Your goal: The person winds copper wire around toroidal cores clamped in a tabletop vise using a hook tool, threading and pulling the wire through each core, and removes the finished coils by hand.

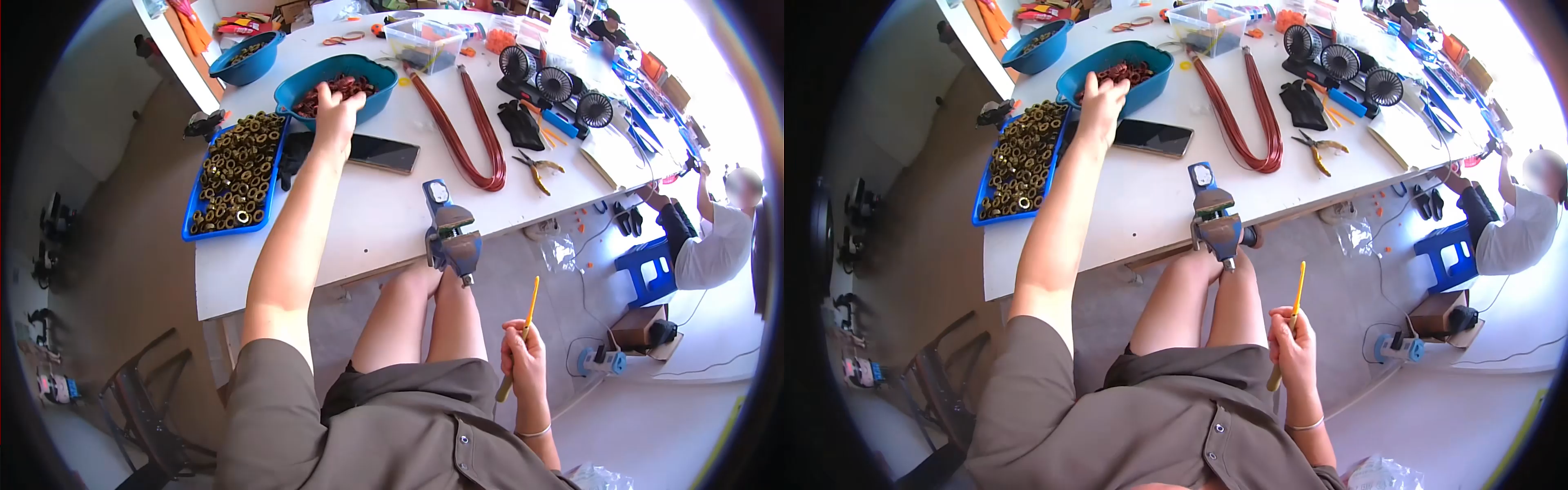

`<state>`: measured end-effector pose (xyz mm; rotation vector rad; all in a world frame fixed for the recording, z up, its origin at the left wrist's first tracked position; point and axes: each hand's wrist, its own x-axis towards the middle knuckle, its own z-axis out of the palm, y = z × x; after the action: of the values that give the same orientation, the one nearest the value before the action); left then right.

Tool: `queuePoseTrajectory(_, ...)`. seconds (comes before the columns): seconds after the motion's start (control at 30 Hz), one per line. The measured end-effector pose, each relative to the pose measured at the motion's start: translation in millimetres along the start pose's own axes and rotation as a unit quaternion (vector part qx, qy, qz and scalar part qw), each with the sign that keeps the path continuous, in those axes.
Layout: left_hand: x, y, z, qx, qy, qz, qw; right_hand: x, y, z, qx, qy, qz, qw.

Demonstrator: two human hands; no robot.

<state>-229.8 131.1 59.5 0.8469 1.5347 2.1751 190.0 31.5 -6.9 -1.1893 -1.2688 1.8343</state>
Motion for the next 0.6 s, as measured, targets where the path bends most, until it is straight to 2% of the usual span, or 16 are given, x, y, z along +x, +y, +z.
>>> queuePoseTrajectory(0.03, -2, -11, -3, 0.030, 0.048, -0.006, 0.998, -1, 0, 3, 0.000, 0.005, -0.013, 1.000)
queuePoseTrajectory(0.07, -31, -9, -1, 0.004, 0.012, -0.021, 1.000, 0, -1, 3, -0.009, -0.002, -0.007, 1.000)
queuePoseTrajectory(0.1, -54, -21, -7, 0.079, -0.021, 0.005, 0.997, 4, 0, 2, -0.023, -0.016, -0.004, 1.000)
queuePoseTrajectory(0.13, -81, -33, -14, 0.083, -0.046, 0.035, 0.995, 8, 1, -2, -0.038, -0.029, 0.000, 0.999)
queuePoseTrajectory(0.2, -130, -42, -40, 0.313, -0.074, 0.199, 0.926, 21, -6, -11, -0.144, -0.070, -0.003, 0.987)
queuePoseTrajectory(0.27, -159, -36, -65, 0.449, -0.076, 0.226, 0.861, 42, -14, -18, -0.196, -0.117, -0.002, 0.974)
queuePoseTrajectory(0.33, -168, -26, -85, 0.480, -0.060, 0.269, 0.833, 59, -34, -12, -0.174, -0.117, -0.023, 0.978)
queuePoseTrajectory(0.37, -174, -17, -94, 0.536, -0.069, 0.279, 0.794, 65, -50, -2, -0.181, -0.114, -0.040, 0.976)
queuePoseTrajectory(0.43, -188, -23, -115, 0.585, -0.075, 0.243, 0.770, 77, -78, 15, -0.245, -0.139, -0.054, 0.958)
queuePoseTrajectory(0.5, -188, -24, -119, 0.583, -0.072, 0.221, 0.778, 97, -94, 36, -0.304, -0.139, -0.071, 0.940)
queuePoseTrajectory(0.57, -188, -25, -114, 0.584, -0.070, 0.195, 0.785, 136, -90, 52, -0.299, -0.178, -0.148, 0.926)
queuePoseTrajectory(0.6, -187, -26, -113, 0.595, -0.070, 0.187, 0.779, 150, -92, 59, -0.309, -0.192, -0.138, 0.921)
